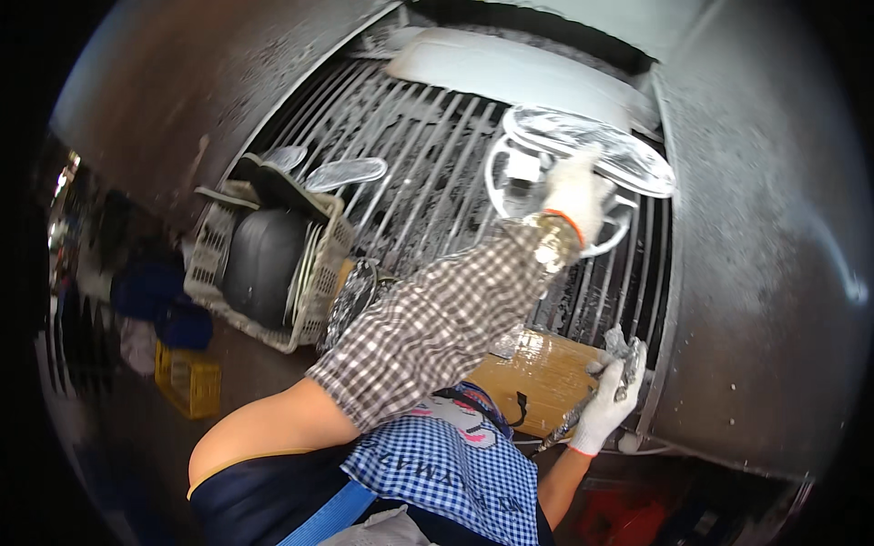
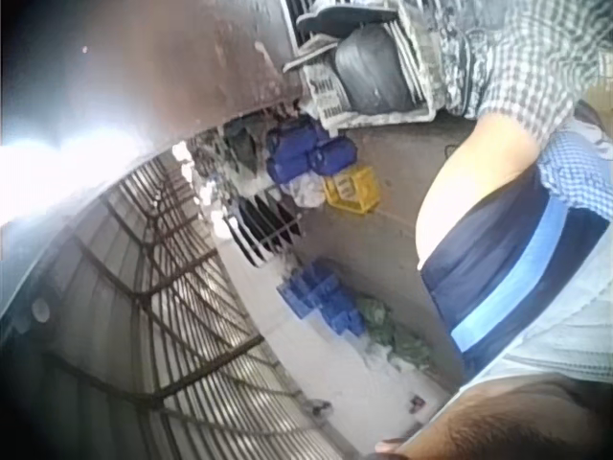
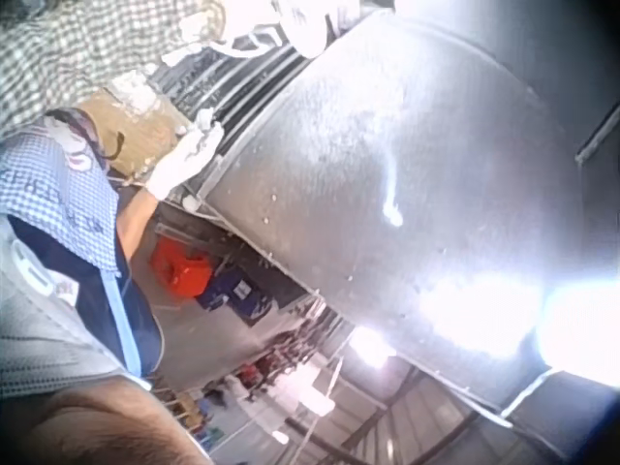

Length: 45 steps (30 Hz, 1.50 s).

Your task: The person spray paints white plastic parts, including a fan-like object and a shoe sole, using a spray gun. They handle the items one by one, rotating them to apply the coating, and place them on a metal grate to dry.

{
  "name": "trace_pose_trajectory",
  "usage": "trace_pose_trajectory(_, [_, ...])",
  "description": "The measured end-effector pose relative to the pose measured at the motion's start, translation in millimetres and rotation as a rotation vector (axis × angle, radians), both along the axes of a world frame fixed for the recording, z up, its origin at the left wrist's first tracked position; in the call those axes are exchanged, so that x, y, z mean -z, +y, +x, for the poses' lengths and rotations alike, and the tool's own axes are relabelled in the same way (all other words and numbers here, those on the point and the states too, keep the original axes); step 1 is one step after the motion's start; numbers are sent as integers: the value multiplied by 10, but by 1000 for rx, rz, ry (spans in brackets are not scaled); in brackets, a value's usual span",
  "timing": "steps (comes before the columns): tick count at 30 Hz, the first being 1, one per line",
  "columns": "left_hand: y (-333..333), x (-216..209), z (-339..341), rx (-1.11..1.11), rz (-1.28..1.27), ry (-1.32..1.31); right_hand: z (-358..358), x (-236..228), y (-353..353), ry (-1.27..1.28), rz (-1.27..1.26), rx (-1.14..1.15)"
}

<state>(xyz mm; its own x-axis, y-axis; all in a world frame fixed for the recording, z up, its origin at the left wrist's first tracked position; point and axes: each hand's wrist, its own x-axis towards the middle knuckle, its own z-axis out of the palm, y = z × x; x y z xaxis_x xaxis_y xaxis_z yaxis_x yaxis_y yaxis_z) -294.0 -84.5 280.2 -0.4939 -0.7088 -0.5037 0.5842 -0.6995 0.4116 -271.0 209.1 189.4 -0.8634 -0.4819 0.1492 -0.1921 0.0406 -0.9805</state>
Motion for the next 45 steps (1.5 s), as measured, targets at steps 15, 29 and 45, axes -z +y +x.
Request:
trace_pose_trajectory(15, [-1249, 417, 2058, -438, -383, 119, 157, 65, -87, -35, 91, -98])
trace_pose_trajectory(29, [-1164, 3240, 2317, -424, 174, -24, 222, 61, -220, 8, 187, -85])
trace_pose_trajectory(45, [-442, 2493, 2946, 63, -663, -796, 182, 186, -257, 3, 265, -208])
